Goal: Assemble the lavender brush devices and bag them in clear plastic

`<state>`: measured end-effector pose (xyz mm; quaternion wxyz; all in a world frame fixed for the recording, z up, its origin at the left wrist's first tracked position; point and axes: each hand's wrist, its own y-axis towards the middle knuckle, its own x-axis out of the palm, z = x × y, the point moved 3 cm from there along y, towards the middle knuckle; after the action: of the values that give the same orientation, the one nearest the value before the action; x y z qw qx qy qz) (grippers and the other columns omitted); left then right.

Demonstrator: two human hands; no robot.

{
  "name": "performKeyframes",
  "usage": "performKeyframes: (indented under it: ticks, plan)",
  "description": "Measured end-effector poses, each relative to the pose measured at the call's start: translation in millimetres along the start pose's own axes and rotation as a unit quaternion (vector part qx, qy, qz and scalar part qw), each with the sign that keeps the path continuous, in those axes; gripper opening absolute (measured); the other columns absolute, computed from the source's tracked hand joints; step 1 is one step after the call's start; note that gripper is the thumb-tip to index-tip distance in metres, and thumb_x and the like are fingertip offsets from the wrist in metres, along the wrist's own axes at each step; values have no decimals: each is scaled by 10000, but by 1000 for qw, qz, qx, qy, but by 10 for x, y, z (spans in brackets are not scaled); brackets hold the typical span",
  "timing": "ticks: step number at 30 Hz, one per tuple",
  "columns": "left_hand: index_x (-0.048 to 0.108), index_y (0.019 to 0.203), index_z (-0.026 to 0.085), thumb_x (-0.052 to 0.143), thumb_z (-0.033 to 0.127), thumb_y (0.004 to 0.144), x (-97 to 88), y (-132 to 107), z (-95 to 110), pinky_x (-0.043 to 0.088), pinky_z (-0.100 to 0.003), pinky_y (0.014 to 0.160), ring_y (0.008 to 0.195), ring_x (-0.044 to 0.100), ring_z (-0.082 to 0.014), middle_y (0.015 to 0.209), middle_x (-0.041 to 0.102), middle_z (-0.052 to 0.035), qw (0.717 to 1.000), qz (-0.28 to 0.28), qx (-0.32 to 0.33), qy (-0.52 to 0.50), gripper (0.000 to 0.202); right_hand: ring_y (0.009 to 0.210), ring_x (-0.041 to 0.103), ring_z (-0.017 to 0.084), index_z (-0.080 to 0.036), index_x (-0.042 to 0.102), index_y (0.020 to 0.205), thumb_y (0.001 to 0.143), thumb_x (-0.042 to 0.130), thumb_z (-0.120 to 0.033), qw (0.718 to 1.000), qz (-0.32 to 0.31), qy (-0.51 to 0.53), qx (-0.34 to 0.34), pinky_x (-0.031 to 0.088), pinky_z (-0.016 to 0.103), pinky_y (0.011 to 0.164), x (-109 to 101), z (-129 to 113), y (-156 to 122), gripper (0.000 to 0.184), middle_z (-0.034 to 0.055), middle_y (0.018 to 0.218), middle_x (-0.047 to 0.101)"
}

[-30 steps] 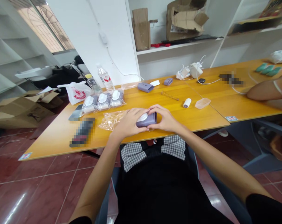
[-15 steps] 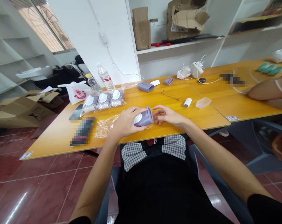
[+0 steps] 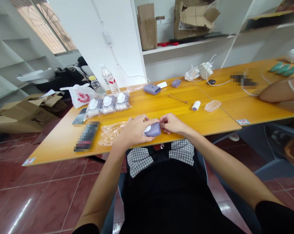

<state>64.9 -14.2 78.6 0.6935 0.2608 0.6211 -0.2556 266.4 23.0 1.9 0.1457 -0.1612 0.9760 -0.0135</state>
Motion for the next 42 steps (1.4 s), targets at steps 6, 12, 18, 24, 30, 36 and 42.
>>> performKeyframes:
  ticks: [6, 12, 18, 24, 30, 36, 42]
  plan:
    - [731, 1373, 309, 751, 616, 940, -41, -15, 48, 493, -501, 995, 1232, 627, -360, 1349, 655, -116, 998, 7, -36, 43, 532, 360, 504, 87, -170, 701, 777, 847, 788, -94, 999, 13, 19, 30, 411, 207, 349, -21, -5, -17, 134, -25, 514, 646]
    - [800, 1262, 284, 722, 660, 965, -43, -8, 89, 472, -535, 1009, 1204, 613, -366, 1310, 666, -113, 996, 26, -58, 67, 485, 367, 493, 86, -179, 678, 772, 871, 830, -138, 999, 9, 20, 39, 405, 227, 365, -113, -65, -48, 186, -9, 534, 662]
    - [831, 1146, 263, 685, 673, 982, -95, 53, 174, 455, -535, 1008, 1187, 602, -363, 1276, 689, -125, 994, 26, -58, 83, 466, 354, 490, 85, -173, 683, 780, 860, 812, -109, 999, 15, 7, 39, 385, 226, 361, -200, -91, -59, 164, -9, 530, 656]
    - [783, 807, 192, 691, 585, 981, -274, 419, 124, 452, -538, 1001, 1083, 643, -346, 1064, 733, -123, 993, -36, -25, 112, 440, 366, 484, 84, -162, 693, 741, 845, 790, -86, 998, 58, 8, 24, 385, 219, 368, -504, -61, -73, 160, -13, 500, 625]
    - [759, 781, 193, 699, 567, 963, -350, 759, -140, 492, -416, 894, 924, 697, -271, 980, 763, -105, 998, -60, -2, 31, 420, 408, 474, 88, -164, 713, 748, 829, 845, -148, 996, 77, 24, 32, 372, 230, 371, -762, -5, -90, 156, 11, 556, 651]
    - [761, 973, 213, 620, 486, 1036, -217, 852, -77, 539, -378, 936, 993, 712, -232, 1095, 765, -85, 988, 42, 104, -102, 313, 526, 548, 112, -197, 680, 825, 888, 843, -245, 994, 102, 25, 42, 365, 201, 387, -797, 23, -77, 181, 21, 668, 675]
    - [603, 1469, 255, 634, 549, 1031, -207, 626, -89, 506, -481, 1170, 1340, 653, -288, 1517, 663, -109, 981, 121, 51, -145, 528, 816, 722, 209, -211, 729, 1080, 933, 789, -402, 976, 210, -46, -26, 600, 323, 641, -907, -3, -68, 249, 119, 1111, 787]
